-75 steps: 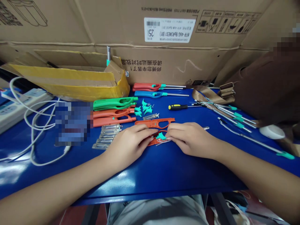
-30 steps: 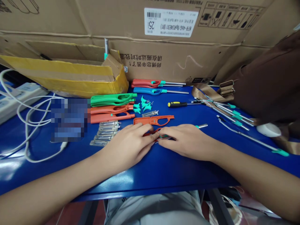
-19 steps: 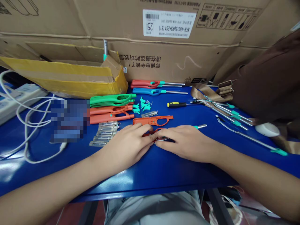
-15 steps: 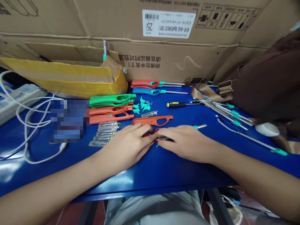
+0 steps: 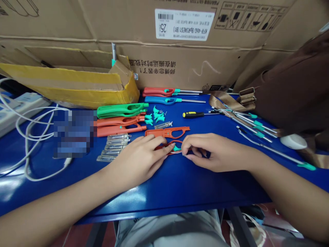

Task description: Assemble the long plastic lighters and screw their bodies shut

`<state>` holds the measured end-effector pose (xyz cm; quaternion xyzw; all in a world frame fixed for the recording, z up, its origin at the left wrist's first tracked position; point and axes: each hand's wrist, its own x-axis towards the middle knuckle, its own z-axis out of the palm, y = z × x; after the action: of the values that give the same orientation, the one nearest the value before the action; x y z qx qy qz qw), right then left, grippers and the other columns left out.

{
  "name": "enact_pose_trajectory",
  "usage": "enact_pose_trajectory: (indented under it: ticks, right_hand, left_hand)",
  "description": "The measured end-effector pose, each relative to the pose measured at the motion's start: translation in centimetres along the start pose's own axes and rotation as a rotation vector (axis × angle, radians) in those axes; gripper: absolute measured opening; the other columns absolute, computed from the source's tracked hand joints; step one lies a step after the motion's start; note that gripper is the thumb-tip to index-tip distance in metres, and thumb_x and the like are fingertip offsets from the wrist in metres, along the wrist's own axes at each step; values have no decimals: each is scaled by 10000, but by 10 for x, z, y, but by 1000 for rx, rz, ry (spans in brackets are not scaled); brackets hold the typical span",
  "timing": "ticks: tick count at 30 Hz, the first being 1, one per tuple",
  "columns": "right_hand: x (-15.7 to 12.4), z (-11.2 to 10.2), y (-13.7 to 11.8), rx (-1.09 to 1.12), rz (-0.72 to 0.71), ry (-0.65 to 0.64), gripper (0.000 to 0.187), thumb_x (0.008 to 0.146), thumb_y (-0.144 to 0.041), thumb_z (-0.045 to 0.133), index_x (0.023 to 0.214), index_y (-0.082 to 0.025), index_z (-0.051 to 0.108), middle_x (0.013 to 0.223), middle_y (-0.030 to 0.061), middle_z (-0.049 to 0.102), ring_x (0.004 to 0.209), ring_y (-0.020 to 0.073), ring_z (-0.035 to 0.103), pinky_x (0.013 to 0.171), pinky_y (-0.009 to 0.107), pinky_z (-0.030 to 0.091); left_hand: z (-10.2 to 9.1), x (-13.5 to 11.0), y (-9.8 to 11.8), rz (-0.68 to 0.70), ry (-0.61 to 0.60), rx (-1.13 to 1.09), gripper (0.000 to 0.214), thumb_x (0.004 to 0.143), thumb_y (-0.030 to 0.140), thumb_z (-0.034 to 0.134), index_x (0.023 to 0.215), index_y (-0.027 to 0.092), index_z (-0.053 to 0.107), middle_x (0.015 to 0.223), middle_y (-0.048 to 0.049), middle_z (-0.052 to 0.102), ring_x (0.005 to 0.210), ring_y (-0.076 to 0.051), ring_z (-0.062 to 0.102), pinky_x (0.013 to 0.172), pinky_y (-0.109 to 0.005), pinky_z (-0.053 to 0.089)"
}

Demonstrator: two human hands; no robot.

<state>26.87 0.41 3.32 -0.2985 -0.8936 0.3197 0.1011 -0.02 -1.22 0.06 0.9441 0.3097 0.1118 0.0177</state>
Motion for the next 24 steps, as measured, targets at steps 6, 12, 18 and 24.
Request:
enact_pose_trajectory:
  ticks: [6,12,18,24]
  right_hand:
    - [-2,-7,2,182,103,-55,147,929,-157,598,1062,-216,618,842,-27,694,670,94,614,567,194,470]
    - [2,1,7,215,65,-58,304,942,-410,703,1150,-190,678,872,0,725,689,101,633,620,209,500]
    - [9,25,18,62,3,140,96,977,-215,608,970,-185,699,688,-41,627,579,83,537,579,205,405]
    - [10,33,19,-102,37,245,26,954,-198,635,961,-204,659,602,-83,550,534,82,514,574,204,376]
  left_hand:
    - [2,-2,-3,-4,0,16,381,1064,254,466,1408,211,624,1204,-104,691,1085,-286,636,907,-460,564]
    - [1,0,-3,4,35,-20,357,1056,239,481,1366,209,655,1249,-98,704,1091,-281,606,913,-452,556]
    - [6,-1,-4,28,139,-103,323,1047,213,521,1341,185,651,1271,-90,715,1108,-260,628,957,-450,564]
    - [15,-1,-7,28,156,-252,327,1052,176,509,1364,180,604,1330,-95,698,1220,-218,663,1044,-404,573]
